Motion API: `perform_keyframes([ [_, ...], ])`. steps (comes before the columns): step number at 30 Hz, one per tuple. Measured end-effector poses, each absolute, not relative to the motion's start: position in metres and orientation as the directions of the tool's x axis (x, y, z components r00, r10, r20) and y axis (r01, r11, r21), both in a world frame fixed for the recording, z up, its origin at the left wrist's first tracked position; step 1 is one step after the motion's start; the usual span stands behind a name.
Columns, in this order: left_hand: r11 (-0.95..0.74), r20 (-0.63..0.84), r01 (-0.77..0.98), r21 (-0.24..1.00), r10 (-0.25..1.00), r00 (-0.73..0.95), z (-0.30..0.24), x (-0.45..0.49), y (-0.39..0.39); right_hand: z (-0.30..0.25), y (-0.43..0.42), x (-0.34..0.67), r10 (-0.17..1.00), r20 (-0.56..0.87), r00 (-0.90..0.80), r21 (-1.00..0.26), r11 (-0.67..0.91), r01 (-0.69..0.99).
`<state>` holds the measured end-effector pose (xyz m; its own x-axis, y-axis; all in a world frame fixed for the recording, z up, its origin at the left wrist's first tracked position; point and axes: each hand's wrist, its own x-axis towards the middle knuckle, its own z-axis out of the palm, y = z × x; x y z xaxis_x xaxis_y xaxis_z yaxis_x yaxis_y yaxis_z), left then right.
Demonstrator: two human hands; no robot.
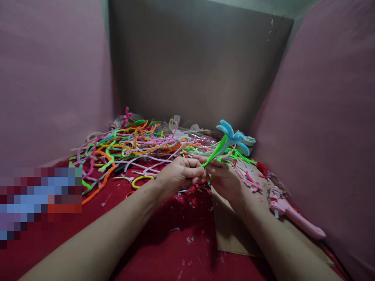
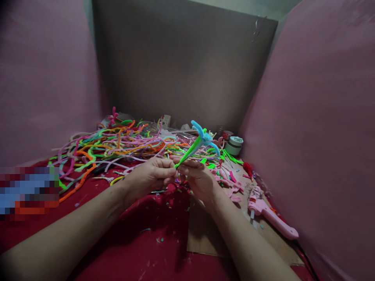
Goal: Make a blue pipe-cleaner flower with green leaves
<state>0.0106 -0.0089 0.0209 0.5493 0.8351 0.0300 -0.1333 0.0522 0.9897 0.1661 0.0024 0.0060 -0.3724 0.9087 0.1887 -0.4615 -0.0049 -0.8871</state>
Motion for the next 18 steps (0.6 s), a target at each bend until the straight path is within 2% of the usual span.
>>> perform_keyframes([
  [4, 0.118, -0.005, -0.134, 0.984, 0.77, 0.638, 0.022, 0.008, -0.008, 0.005, 0.003, 0.168, 0.854, 0.177, -0.49, -0.903, -0.057, -0.425],
  [6, 0.066, 0.009, -0.095, 0.993, 0.774, 0.634, 0.026, 0.008, -0.009, 0.005, 0.002, 0.168, 0.856, 0.2, -0.477, -0.905, -0.025, -0.424],
  [8, -0.041, 0.044, -0.018, 0.999, 0.804, 0.593, 0.028, 0.01, -0.01, 0.006, 0.002, 0.166, 0.892, 0.228, -0.391, -0.905, 0.047, -0.422],
  [10, -0.221, 0.145, 0.098, 0.97, 0.858, 0.494, 0.028, 0.013, -0.011, 0.006, 0.002, 0.163, 0.934, 0.26, -0.245, -0.907, 0.149, -0.395],
  [13, -0.491, 0.404, 0.299, 0.818, 0.861, 0.31, 0.022, 0.019, -0.012, 0.004, 0.001, 0.16, 0.942, 0.331, -0.058, -0.908, 0.3, -0.293],
  [15, -0.564, 0.513, 0.368, 0.739, 0.826, 0.234, 0.018, 0.021, -0.012, 0.002, 0.0, 0.159, 0.933, 0.357, -0.036, -0.911, 0.34, -0.234],
  [18, -0.538, 0.491, 0.301, 0.788, 0.843, 0.222, 0.017, 0.021, -0.011, 0.002, -0.002, 0.158, 0.943, 0.319, -0.093, -0.903, 0.273, -0.33],
])
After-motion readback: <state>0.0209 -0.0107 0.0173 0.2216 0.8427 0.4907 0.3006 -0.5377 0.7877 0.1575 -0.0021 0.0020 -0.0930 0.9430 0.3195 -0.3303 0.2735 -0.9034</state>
